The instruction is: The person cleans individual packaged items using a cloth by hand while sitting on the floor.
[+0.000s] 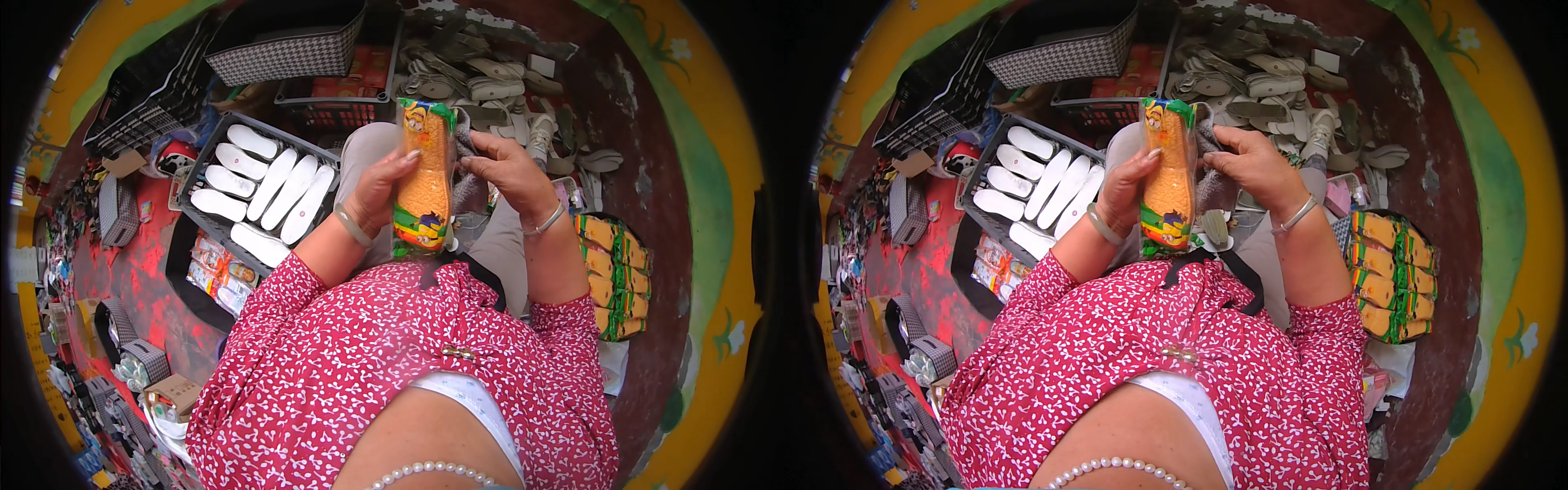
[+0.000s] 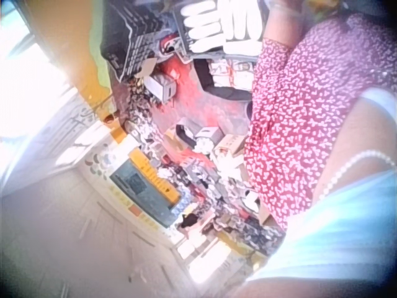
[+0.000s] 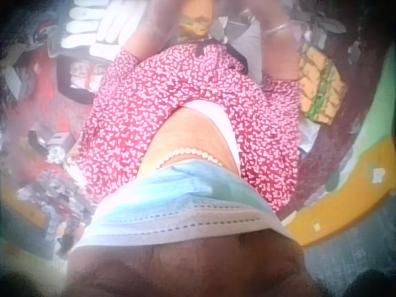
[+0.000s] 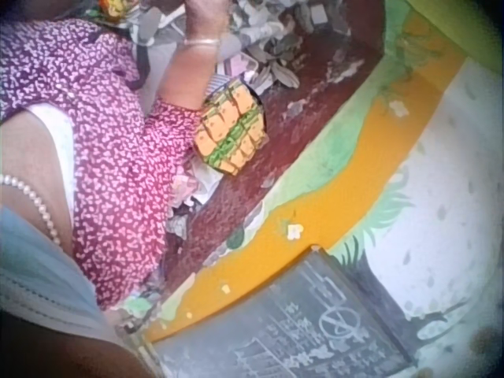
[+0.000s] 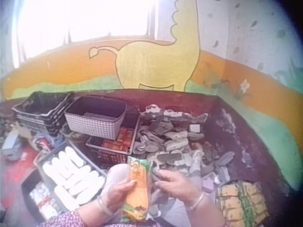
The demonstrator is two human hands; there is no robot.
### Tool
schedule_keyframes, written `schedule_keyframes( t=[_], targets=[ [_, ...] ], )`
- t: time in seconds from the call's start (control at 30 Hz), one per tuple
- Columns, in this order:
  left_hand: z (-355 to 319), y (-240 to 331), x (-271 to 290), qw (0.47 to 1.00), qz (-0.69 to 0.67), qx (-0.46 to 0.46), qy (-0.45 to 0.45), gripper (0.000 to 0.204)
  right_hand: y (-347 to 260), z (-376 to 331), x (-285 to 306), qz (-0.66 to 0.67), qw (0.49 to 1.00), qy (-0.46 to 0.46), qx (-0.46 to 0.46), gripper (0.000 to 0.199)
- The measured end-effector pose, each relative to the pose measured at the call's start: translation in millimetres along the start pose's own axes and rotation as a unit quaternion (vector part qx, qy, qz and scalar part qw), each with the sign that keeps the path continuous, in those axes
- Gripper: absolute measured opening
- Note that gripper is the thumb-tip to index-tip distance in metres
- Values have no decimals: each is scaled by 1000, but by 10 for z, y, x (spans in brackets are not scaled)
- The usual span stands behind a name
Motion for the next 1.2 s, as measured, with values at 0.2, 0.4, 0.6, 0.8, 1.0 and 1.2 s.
schedule_keyframes(
  t=[0.2, 0.4, 0.6, 0.8, 1.0, 1.2],
  targets=[
    [-9, 44, 203, 998, -38, -28, 52, 40, -38, -67, 152, -95, 988, 118, 33, 21],
    [-11, 43, 291, 994, -70, -6, 84, 40, 137, -125, 287, 138, 986, 81, -39, 20],
    [9, 91, 104, 997, -29, -12, 75, 42, -175, -384, 275, 353, 925, 76, 120, 30],
    [74, 35, -220, 999, -21, 17, 22, 40, -338, -353, 61, -345, 824, 364, 263, 36],
    [76, -36, -315, 999, 33, 15, 20, 39, -305, -145, -124, -725, 588, 312, 178, 43],
    [48, 202, -340, 989, 135, -33, 41, 36, -422, -100, -303, -823, 564, 31, -54, 47]
  ],
)
Point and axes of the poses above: each hand's wrist, its own z-axis towards the middle knuckle, its own x-axis out of the back of the hand, y = z × x, the point moved 6 cm from there along z, towards the middle knuckle, and after that the axes turned 5 degrees about -y, right-handed, at the moved point
